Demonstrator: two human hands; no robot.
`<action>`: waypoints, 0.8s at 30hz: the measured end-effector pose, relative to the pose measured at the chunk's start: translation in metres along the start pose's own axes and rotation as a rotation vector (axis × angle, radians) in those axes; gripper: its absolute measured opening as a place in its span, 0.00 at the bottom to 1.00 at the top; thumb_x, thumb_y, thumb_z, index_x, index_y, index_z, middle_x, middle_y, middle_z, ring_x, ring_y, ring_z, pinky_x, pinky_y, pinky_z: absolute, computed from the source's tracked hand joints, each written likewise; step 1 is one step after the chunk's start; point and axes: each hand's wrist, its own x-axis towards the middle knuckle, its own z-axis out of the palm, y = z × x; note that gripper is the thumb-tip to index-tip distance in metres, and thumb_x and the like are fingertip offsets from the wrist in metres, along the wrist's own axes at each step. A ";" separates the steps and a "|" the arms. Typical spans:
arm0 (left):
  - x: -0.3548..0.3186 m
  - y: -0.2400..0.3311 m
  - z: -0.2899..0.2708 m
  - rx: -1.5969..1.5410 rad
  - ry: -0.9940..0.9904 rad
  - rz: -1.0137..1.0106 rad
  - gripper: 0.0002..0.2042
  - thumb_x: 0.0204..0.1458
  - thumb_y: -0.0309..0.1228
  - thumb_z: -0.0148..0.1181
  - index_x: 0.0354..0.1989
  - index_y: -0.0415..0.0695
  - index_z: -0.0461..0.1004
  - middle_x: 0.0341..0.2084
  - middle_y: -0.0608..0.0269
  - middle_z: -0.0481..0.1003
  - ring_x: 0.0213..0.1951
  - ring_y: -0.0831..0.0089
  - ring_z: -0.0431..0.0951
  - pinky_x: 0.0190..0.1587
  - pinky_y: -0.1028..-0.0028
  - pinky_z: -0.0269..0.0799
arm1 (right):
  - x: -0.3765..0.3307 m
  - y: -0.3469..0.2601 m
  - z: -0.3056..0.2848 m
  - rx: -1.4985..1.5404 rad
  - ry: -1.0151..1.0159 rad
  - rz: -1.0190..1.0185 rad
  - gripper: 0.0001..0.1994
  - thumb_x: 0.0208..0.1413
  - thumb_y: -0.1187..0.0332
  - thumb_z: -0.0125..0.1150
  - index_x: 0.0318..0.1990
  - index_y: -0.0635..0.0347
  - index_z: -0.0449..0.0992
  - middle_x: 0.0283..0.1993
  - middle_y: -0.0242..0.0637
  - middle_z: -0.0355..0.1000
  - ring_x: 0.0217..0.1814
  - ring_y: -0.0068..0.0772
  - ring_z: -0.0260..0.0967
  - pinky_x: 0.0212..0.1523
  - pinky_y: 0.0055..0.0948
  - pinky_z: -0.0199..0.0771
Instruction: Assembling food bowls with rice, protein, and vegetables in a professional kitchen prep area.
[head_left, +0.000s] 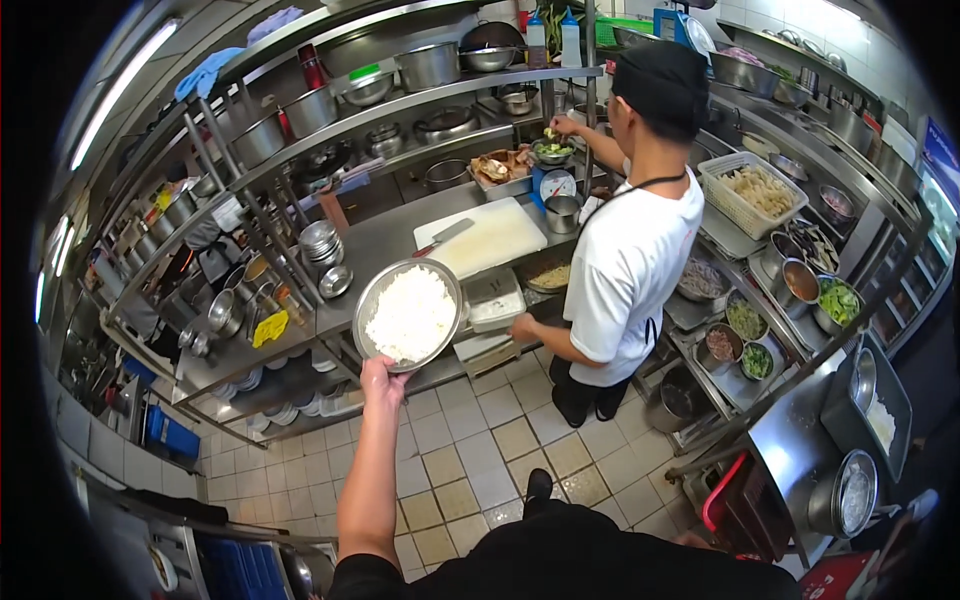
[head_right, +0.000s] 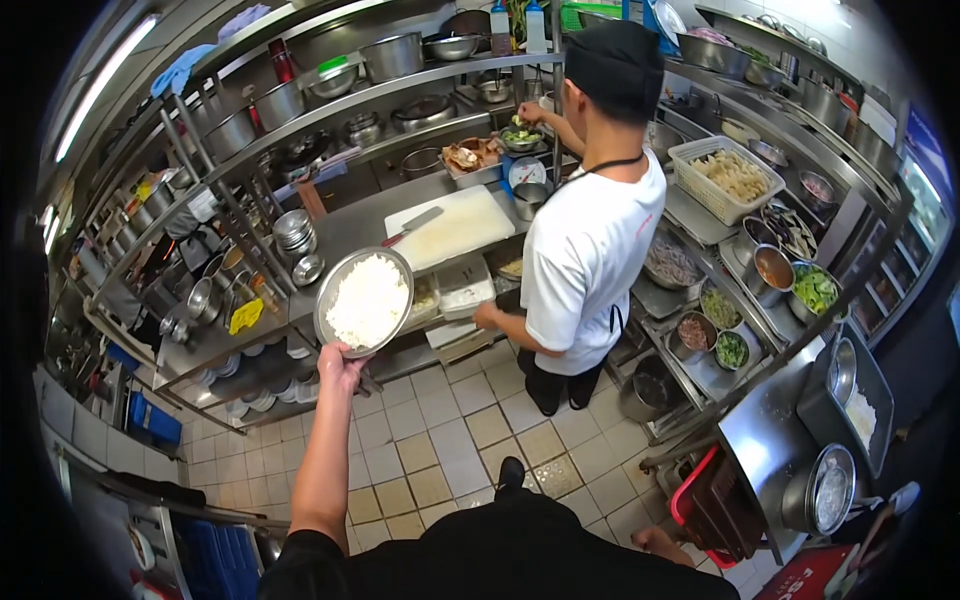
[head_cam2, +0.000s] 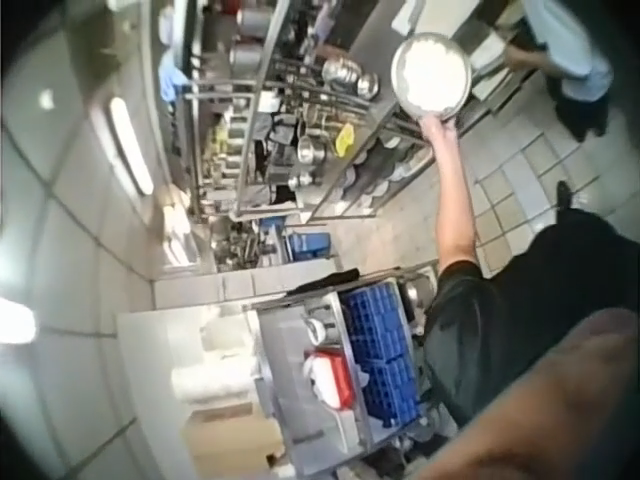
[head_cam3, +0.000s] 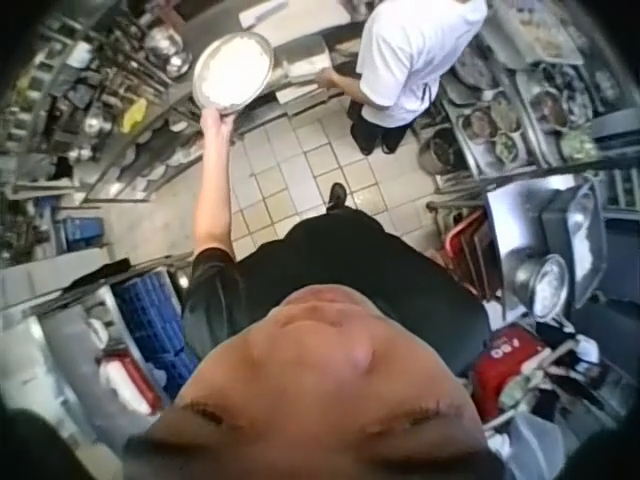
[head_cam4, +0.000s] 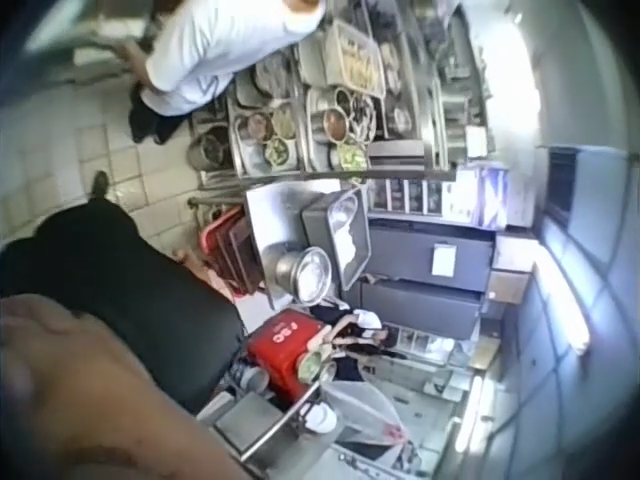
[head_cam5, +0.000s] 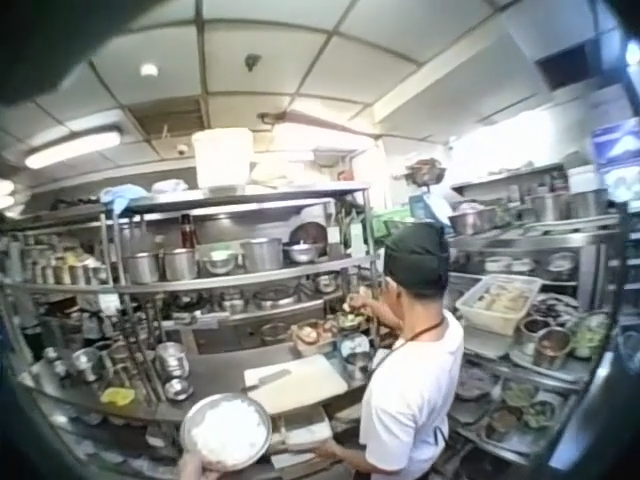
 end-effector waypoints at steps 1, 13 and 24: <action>0.020 0.000 0.014 0.006 0.001 -0.007 0.30 0.36 0.18 0.46 0.56 0.34 0.63 0.50 0.45 0.70 0.51 0.44 0.73 0.51 0.35 0.71 | 0.008 -0.014 -0.006 0.022 0.004 -0.010 0.14 0.45 0.70 0.54 0.40 0.58 0.81 0.27 0.38 0.73 0.25 0.31 0.68 0.28 0.32 0.69; 0.265 -0.005 0.166 0.107 -0.077 -0.080 0.17 0.40 0.17 0.45 0.42 0.30 0.64 0.47 0.37 0.69 0.47 0.35 0.73 0.47 0.31 0.72 | 0.019 -0.269 -0.161 0.691 0.496 -0.337 0.22 0.40 0.78 0.55 0.47 0.58 0.80 0.27 0.29 0.71 0.22 0.24 0.63 0.24 0.25 0.64; 0.507 -0.031 0.357 0.146 -0.264 -0.240 0.15 0.41 0.17 0.45 0.40 0.31 0.63 0.50 0.37 0.65 0.47 0.32 0.72 0.46 0.33 0.75 | 0.054 -0.297 -0.008 1.125 0.671 -1.177 0.04 0.33 0.76 0.63 0.21 0.60 0.75 0.20 0.36 0.69 0.19 0.31 0.63 0.22 0.32 0.65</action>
